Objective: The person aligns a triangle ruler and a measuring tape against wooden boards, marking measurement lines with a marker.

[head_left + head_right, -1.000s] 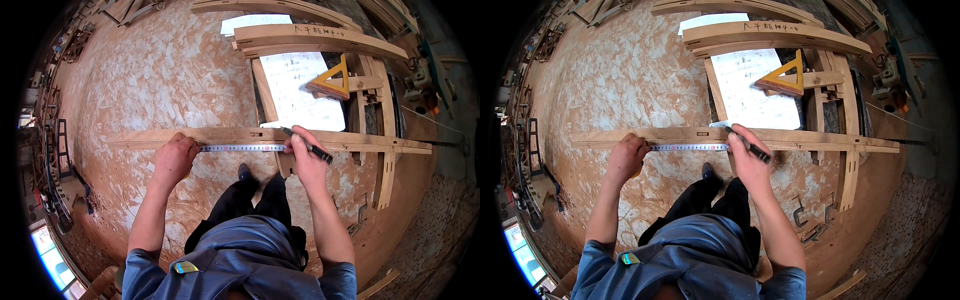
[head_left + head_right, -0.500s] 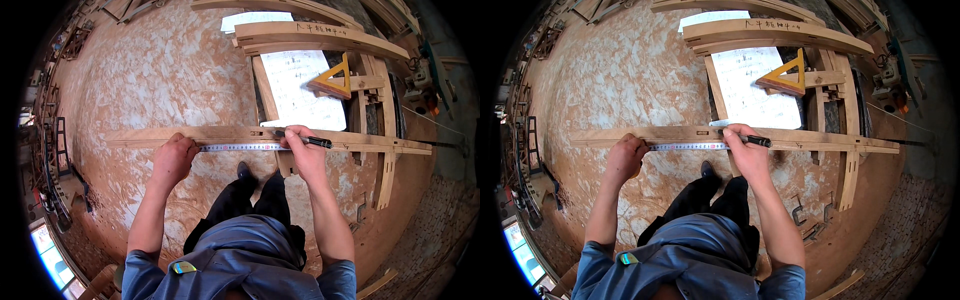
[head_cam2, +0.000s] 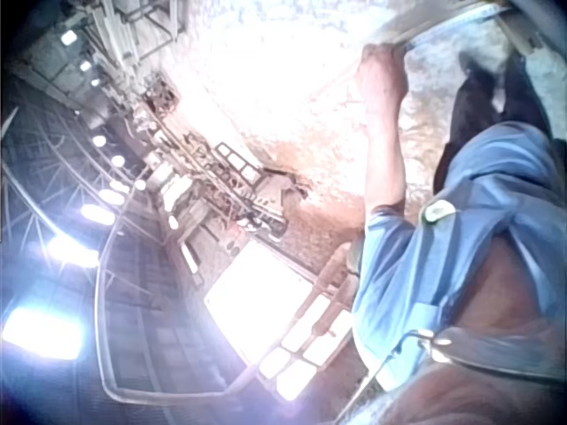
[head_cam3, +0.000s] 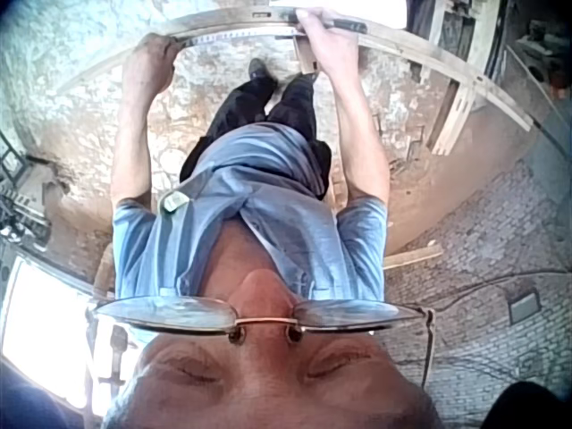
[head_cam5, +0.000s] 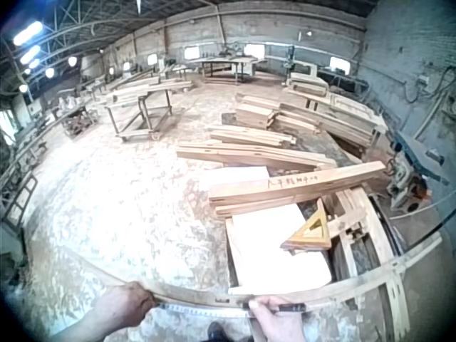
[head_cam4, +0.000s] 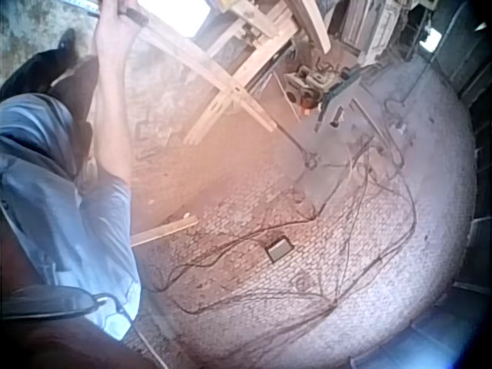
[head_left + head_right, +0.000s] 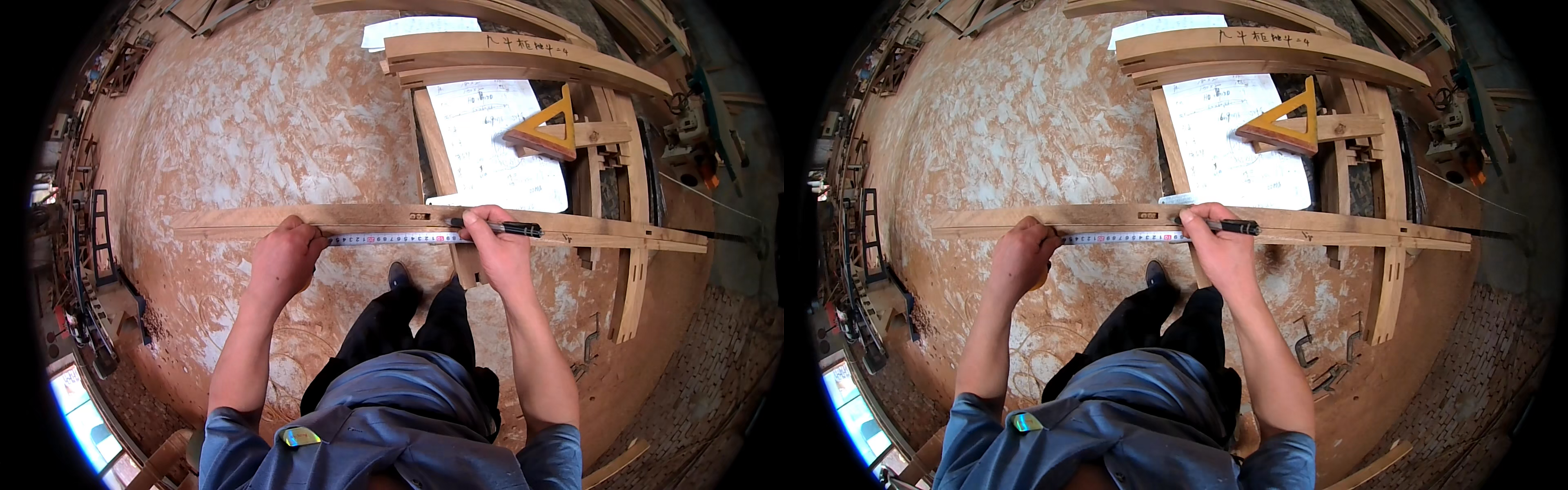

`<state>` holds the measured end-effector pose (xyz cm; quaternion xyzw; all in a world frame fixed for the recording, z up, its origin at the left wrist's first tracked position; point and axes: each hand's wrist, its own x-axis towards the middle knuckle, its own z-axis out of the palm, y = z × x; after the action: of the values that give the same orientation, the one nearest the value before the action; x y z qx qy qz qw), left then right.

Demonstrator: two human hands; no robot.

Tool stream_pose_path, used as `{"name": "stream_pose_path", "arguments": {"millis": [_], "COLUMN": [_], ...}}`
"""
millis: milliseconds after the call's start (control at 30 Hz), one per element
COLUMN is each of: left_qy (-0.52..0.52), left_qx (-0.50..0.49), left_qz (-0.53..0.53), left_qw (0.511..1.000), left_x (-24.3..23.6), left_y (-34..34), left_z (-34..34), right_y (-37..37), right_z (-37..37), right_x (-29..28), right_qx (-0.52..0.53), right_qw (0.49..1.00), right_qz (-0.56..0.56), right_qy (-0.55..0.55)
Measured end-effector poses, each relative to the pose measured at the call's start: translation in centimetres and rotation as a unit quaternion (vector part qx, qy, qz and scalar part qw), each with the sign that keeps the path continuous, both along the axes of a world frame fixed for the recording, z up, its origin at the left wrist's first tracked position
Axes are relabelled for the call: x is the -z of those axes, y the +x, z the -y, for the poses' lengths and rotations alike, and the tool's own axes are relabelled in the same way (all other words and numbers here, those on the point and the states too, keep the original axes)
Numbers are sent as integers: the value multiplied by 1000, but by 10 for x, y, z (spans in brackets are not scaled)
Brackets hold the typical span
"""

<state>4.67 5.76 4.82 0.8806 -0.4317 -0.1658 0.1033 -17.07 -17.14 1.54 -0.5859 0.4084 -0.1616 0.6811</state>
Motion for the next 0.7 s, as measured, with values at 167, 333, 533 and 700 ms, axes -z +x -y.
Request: {"name": "stream_pose_path", "arguments": {"millis": [167,333,533,700], "left_qy": [0,-3,-18,-26], "left_qx": [-7,-3,-5,1], "left_qz": [-10,-8,-14,-10], "left_qw": [1000,1000,1000,1000], "left_x": [1,2,1,-1], "left_y": [0,0,1,1], "left_z": [1,1,1,2], "right_y": [0,0,-1,-1], "right_z": [0,-1,-1,-2], "right_x": [1,1,1,0], "right_qx": [-1,-2,-8,-2], "right_qw": [1000,1000,1000,1000], "right_qz": [-7,-8,-25,-12], "right_qy": [0,-4,-18,-11]}}
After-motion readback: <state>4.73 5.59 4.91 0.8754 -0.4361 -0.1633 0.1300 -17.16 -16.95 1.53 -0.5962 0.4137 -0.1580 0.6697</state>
